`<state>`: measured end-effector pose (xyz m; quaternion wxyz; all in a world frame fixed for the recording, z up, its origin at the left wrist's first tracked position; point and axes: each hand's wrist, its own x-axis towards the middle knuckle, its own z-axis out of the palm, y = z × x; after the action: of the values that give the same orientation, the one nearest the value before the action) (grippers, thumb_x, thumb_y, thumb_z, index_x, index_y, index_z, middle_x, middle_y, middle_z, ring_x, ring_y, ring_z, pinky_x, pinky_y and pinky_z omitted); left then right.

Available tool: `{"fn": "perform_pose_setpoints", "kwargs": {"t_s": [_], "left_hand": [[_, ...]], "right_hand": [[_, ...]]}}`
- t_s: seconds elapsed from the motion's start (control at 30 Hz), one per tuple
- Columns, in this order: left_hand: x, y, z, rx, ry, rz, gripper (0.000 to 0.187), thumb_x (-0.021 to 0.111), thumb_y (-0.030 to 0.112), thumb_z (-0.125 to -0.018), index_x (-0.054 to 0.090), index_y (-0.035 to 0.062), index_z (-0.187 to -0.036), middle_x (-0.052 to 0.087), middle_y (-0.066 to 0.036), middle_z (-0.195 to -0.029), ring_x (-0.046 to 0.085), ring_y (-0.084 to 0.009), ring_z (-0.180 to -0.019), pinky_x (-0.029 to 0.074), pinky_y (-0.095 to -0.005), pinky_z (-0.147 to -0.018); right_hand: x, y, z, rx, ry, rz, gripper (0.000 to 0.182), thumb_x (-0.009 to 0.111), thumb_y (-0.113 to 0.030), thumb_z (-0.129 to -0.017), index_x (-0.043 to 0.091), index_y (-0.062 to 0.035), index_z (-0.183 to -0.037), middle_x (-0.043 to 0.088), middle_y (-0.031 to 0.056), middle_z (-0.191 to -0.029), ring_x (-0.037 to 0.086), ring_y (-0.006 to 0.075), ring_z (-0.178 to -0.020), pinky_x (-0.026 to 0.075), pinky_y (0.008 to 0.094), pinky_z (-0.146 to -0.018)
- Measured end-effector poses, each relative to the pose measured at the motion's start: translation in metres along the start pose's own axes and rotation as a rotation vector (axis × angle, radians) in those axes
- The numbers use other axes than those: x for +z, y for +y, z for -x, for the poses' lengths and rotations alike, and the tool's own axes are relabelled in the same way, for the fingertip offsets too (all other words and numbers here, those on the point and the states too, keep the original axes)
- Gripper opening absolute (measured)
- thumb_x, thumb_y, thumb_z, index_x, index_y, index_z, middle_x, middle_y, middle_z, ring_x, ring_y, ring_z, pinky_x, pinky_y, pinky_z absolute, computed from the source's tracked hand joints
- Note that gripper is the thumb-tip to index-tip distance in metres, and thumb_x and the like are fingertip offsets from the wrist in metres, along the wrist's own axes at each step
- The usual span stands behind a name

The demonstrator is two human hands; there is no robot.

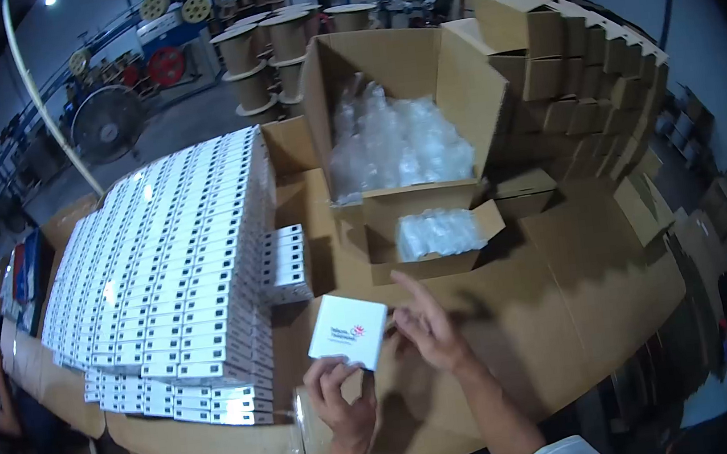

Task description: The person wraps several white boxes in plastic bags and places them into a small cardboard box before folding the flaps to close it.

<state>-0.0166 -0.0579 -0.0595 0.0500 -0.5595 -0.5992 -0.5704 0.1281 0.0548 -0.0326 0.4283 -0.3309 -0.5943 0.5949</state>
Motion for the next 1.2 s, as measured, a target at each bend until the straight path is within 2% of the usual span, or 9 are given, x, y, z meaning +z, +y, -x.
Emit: {"fn": "perform_pose_setpoints", "kwargs": {"t_s": [0.23, 0.27, 0.4, 0.5, 0.6, 0.7, 0.93, 1.13, 1.2], "left_hand": [[0.010, 0.030, -0.037, 0.108, -0.796, -0.069, 0.028, 0.076, 0.007, -0.076, 0.072, 0.0142, -0.103, 0.070, -0.003, -0.111, 0.072, -0.0165, -0.073, 0.058, -0.0318, -0.062], [0.019, 0.041, -0.068, 0.092, -0.698, -0.089, 0.025, 0.077, 0.009, -0.077, 0.074, 0.0169, -0.100, 0.073, 0.001, -0.102, 0.068, -0.0144, -0.057, 0.057, -0.0316, -0.059], [0.090, 0.029, -0.197, 0.224, -0.385, -0.128, 0.018, 0.076, 0.009, -0.083, 0.070, 0.0029, -0.098, 0.070, -0.011, -0.093, 0.066, -0.0268, -0.068, 0.055, -0.0379, -0.067], [0.161, 0.003, -0.301, 0.339, -0.277, -0.072, 0.014, 0.074, 0.007, -0.083, 0.072, -0.0028, -0.094, 0.073, -0.019, -0.087, 0.071, -0.0332, -0.077, 0.056, -0.0400, -0.074], [0.228, -0.044, -0.388, 0.330, -0.188, -0.128, 0.011, 0.065, 0.003, -0.086, 0.071, -0.0037, -0.093, 0.071, -0.024, -0.084, 0.070, -0.0425, -0.085, 0.056, -0.0485, -0.079], [0.262, -0.071, -0.420, 0.090, -0.230, -0.546, 0.013, 0.060, 0.003, -0.088, 0.070, -0.0025, -0.093, 0.071, -0.025, -0.085, 0.071, -0.0432, -0.089, 0.056, -0.0513, -0.080], [0.289, -0.108, -0.465, 0.266, -0.250, -0.358, 0.012, 0.062, 0.001, -0.082, 0.070, -0.0055, -0.077, 0.069, -0.030, -0.082, 0.071, -0.0473, -0.086, 0.057, -0.0558, -0.073], [0.210, -0.023, -0.474, 0.142, -0.204, -0.147, 0.015, 0.072, 0.002, -0.078, 0.077, -0.0002, -0.092, 0.073, -0.025, -0.091, 0.073, -0.0407, -0.087, 0.058, -0.0434, -0.076], [0.171, 0.020, -0.445, 0.019, -0.185, 0.035, 0.021, 0.077, 0.007, -0.083, 0.075, 0.0010, -0.103, 0.075, -0.011, -0.091, 0.073, -0.0187, -0.083, 0.057, -0.0318, -0.073]], "right_hand": [[-0.056, 0.050, 0.071, 0.015, 0.228, -0.012, 0.047, 0.066, -0.006, -0.099, 0.044, -0.0030, -0.141, 0.065, 0.0132, -0.115, 0.066, 0.0154, -0.099, 0.057, 0.0301, -0.081], [-0.066, 0.046, 0.078, 0.119, 0.221, -0.099, 0.050, 0.066, -0.006, -0.099, 0.042, -0.0035, -0.142, 0.065, 0.0131, -0.114, 0.067, 0.0161, -0.097, 0.059, 0.0308, -0.079], [-0.075, 0.028, 0.090, 0.187, 0.269, -0.227, 0.048, 0.065, -0.005, -0.098, 0.046, -0.0028, -0.142, 0.064, 0.0109, -0.108, 0.069, 0.0182, -0.093, 0.065, 0.0342, -0.070], [-0.092, 0.017, 0.088, 0.212, 0.112, -0.045, 0.036, 0.065, -0.003, -0.097, 0.060, -0.0003, -0.133, 0.063, 0.0115, -0.105, 0.069, 0.0208, -0.095, 0.066, 0.0370, -0.075], [-0.103, 0.004, 0.082, -0.003, 0.127, 0.112, 0.023, 0.061, -0.011, -0.100, 0.071, -0.0010, -0.118, 0.073, 0.0115, -0.112, 0.068, 0.0248, -0.103, 0.052, 0.0340, -0.094], [-0.117, -0.001, 0.079, 0.031, 0.142, 0.125, 0.021, 0.062, -0.005, -0.097, 0.071, 0.0012, -0.115, 0.072, 0.0085, -0.108, 0.066, 0.0140, -0.096, 0.054, 0.0286, -0.083], [-0.137, -0.003, 0.070, -0.003, 0.172, 0.131, 0.020, 0.064, -0.006, -0.096, 0.072, 0.0006, -0.114, 0.070, 0.0033, -0.103, 0.061, 0.0085, -0.086, 0.051, 0.0250, -0.077], [-0.141, -0.002, 0.062, 0.042, 0.140, 0.162, 0.022, 0.064, -0.006, -0.098, 0.070, -0.0008, -0.119, 0.068, 0.0009, -0.100, 0.059, 0.0064, -0.078, 0.050, 0.0222, -0.072], [-0.137, -0.001, 0.058, 0.093, 0.139, 0.081, 0.023, 0.066, -0.006, -0.098, 0.069, -0.0002, -0.120, 0.069, 0.0039, -0.106, 0.063, 0.0080, -0.085, 0.052, 0.0233, -0.075]]}}
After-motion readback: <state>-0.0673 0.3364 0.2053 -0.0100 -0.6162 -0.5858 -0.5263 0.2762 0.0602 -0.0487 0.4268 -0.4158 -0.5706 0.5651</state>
